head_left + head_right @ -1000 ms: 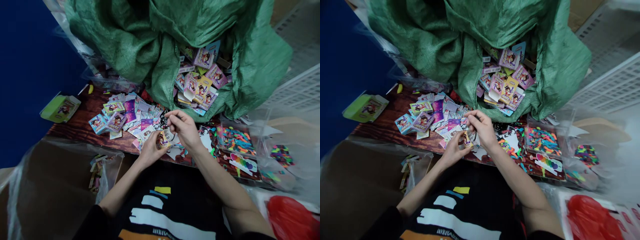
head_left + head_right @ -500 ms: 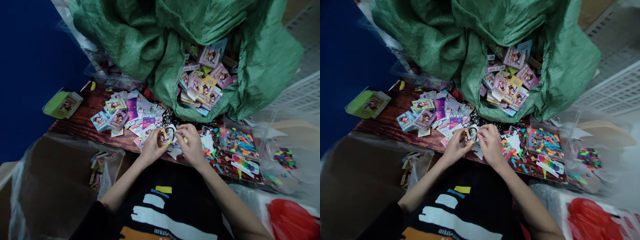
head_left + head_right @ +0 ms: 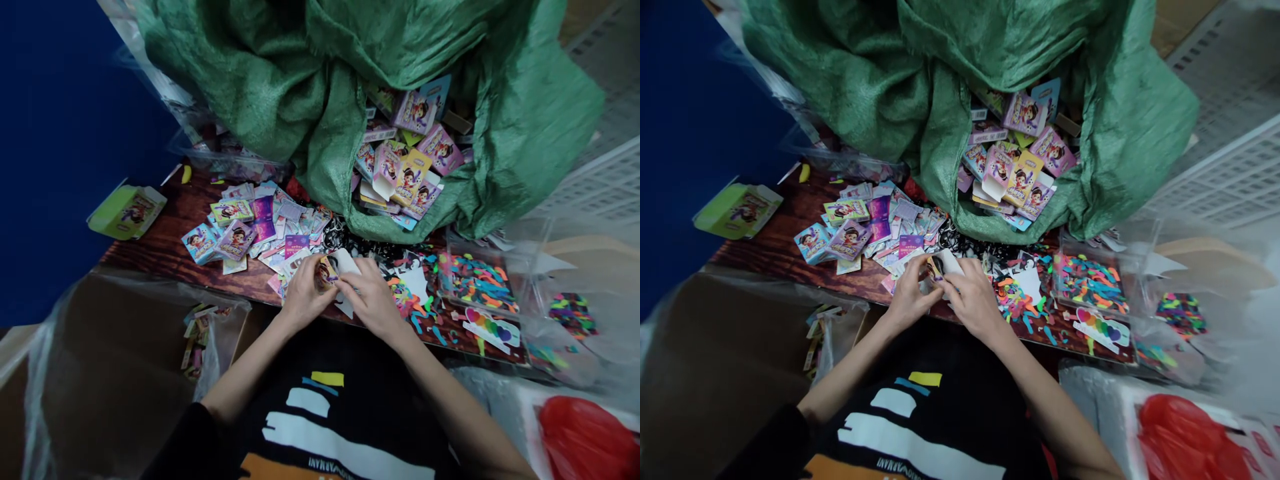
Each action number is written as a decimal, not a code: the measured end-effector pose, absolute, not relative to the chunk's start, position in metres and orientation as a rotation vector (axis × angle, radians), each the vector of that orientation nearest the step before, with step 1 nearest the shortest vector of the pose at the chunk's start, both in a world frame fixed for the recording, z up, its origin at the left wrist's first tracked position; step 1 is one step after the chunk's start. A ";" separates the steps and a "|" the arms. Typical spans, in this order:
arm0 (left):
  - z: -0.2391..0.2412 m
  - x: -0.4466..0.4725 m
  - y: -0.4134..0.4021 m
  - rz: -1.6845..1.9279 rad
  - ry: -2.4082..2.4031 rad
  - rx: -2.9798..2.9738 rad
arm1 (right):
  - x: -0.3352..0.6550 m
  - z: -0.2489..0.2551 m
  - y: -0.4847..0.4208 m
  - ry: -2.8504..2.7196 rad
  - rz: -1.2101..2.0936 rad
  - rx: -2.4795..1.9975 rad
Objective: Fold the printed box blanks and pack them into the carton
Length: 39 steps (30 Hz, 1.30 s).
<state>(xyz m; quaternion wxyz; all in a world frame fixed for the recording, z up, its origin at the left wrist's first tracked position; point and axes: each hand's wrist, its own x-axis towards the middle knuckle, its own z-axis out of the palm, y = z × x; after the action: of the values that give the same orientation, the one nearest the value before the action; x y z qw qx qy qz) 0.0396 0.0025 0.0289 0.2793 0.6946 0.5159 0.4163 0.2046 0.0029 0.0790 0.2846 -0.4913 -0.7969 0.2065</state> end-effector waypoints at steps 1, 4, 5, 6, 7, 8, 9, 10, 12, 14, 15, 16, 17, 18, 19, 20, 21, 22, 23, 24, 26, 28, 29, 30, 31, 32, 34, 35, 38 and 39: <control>0.028 0.039 0.003 1.118 1.391 1.853 | 0.205 0.079 0.002 -2.087 0.539 -1.312; 0.027 0.039 0.004 1.140 1.425 1.804 | 0.205 0.079 -0.003 -1.891 0.519 -1.290; 0.027 0.039 0.004 1.151 1.439 1.783 | 0.205 0.078 -0.004 -1.826 0.540 -1.294; 0.027 0.040 0.003 1.157 1.449 1.759 | 0.206 0.077 -0.005 -1.767 0.584 -1.303; 0.027 0.040 0.003 1.156 1.452 1.732 | 0.206 0.075 -0.005 -1.709 0.645 -1.319; 0.027 0.041 0.002 1.142 1.440 1.700 | 0.207 0.072 -0.004 -1.647 0.712 -1.337; 0.028 0.041 0.001 1.119 1.411 1.662 | 0.208 0.070 -0.002 -1.576 0.775 -1.353; 0.029 0.042 0.000 1.090 1.366 1.615 | 0.210 0.067 0.000 -1.497 0.830 -1.364; 0.031 0.043 -0.004 1.027 1.262 1.522 | 0.214 0.063 0.006 -1.350 0.913 -1.373; 0.034 0.044 -0.007 0.991 1.202 1.480 | 0.217 0.062 0.010 -1.280 0.977 -1.368; 0.035 0.043 -0.008 0.987 1.189 1.487 | 0.219 0.062 0.012 -1.273 1.005 -1.364; 0.037 0.043 -0.009 0.987 1.181 1.506 | 0.220 0.063 0.013 -1.274 1.022 -1.360; 0.038 0.042 -0.010 0.988 1.172 1.530 | 0.221 0.063 0.013 -1.276 1.031 -1.356; 0.039 0.041 -0.010 0.988 1.159 1.552 | 0.223 0.064 0.012 -1.279 1.032 -1.352; 0.040 0.040 -0.010 0.979 1.140 1.571 | 0.224 0.065 0.012 -1.288 1.027 -1.348; 0.040 0.039 -0.010 0.964 1.118 1.587 | 0.225 0.066 0.011 -1.311 1.019 -1.344; 0.040 0.038 -0.009 0.945 1.099 1.601 | 0.226 0.066 0.010 -1.349 1.011 -1.337; 0.039 0.037 -0.009 0.923 1.082 1.610 | 0.228 0.066 0.008 -1.396 1.010 -1.327; 0.039 0.037 -0.008 0.901 1.069 1.612 | 0.229 0.066 0.007 -1.435 1.015 -1.316; 0.038 0.036 -0.008 0.879 1.060 1.608 | 0.230 0.065 0.006 -1.452 1.026 -1.307; 0.038 0.035 -0.007 0.840 1.051 1.587 | 0.231 0.063 0.005 -1.423 1.057 -1.297; 0.040 0.035 -0.007 0.809 1.051 1.570 | 0.233 0.063 0.005 -1.406 1.070 -1.295; 0.041 0.035 -0.006 0.795 1.052 1.563 | 0.234 0.064 0.005 -1.444 1.064 -1.292; 0.042 0.035 -0.007 0.784 1.052 1.550 | 0.235 0.066 0.006 -1.510 1.054 -1.280; 0.043 0.036 -0.007 0.778 1.050 1.525 | 0.236 0.069 0.006 -1.590 1.044 -1.260; 0.044 0.036 -0.007 0.780 1.046 1.485 | 0.237 0.071 0.007 -1.664 1.035 -1.230; 0.045 0.038 -0.009 0.802 1.039 1.389 | 0.238 0.075 0.009 -1.748 1.043 -1.165; 0.045 0.038 -0.009 0.814 1.038 1.350 | 0.238 0.076 0.010 -1.752 1.058 -1.149; 0.042 0.038 -0.010 0.814 1.049 1.370 | 0.236 0.074 0.011 -1.686 1.103 -1.193; 0.041 0.037 -0.010 0.806 1.054 1.412 | 0.234 0.072 0.011 -1.656 1.123 -1.221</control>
<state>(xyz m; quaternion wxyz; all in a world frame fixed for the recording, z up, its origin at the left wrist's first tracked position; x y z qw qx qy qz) 0.0369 -0.0096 0.0410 0.5664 0.6007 0.4482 0.3429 0.2341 0.0114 0.0718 0.3883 -0.4802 -0.6509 0.4415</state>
